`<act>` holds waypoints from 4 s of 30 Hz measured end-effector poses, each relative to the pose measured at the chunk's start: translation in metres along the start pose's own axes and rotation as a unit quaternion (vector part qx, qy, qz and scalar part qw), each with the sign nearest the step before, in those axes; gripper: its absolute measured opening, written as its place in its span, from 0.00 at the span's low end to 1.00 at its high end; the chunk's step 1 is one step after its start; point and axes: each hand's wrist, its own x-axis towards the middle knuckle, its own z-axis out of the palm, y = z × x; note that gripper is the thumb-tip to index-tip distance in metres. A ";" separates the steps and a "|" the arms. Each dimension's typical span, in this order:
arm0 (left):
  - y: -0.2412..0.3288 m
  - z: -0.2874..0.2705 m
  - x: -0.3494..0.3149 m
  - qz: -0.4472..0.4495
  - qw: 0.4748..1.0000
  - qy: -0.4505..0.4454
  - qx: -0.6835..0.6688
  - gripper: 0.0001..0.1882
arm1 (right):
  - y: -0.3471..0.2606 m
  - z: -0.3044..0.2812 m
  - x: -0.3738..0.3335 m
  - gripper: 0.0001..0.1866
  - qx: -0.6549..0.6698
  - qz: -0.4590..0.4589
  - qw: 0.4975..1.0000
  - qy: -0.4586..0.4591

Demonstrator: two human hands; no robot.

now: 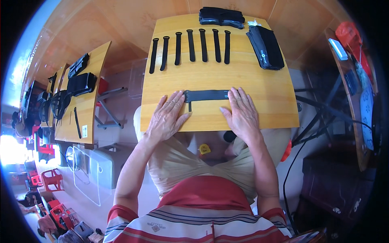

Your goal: Inspecting and arranging black textile straps on a wooden table.

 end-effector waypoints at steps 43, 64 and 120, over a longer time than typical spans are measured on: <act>0.003 -0.004 0.003 0.002 0.998 0.052 -0.035 0.31 | 0.052 0.007 0.165 0.10 -0.173 0.007 0.985 0.008; 0.079 -0.060 -0.012 -0.061 0.506 -0.148 -0.848 0.41 | -0.047 -0.155 -0.043 0.11 0.058 -0.325 0.928 0.175; 0.021 -0.039 0.002 -0.225 0.776 0.021 -0.588 0.08 | 0.027 -0.046 -0.012 0.04 0.597 0.153 0.786 0.041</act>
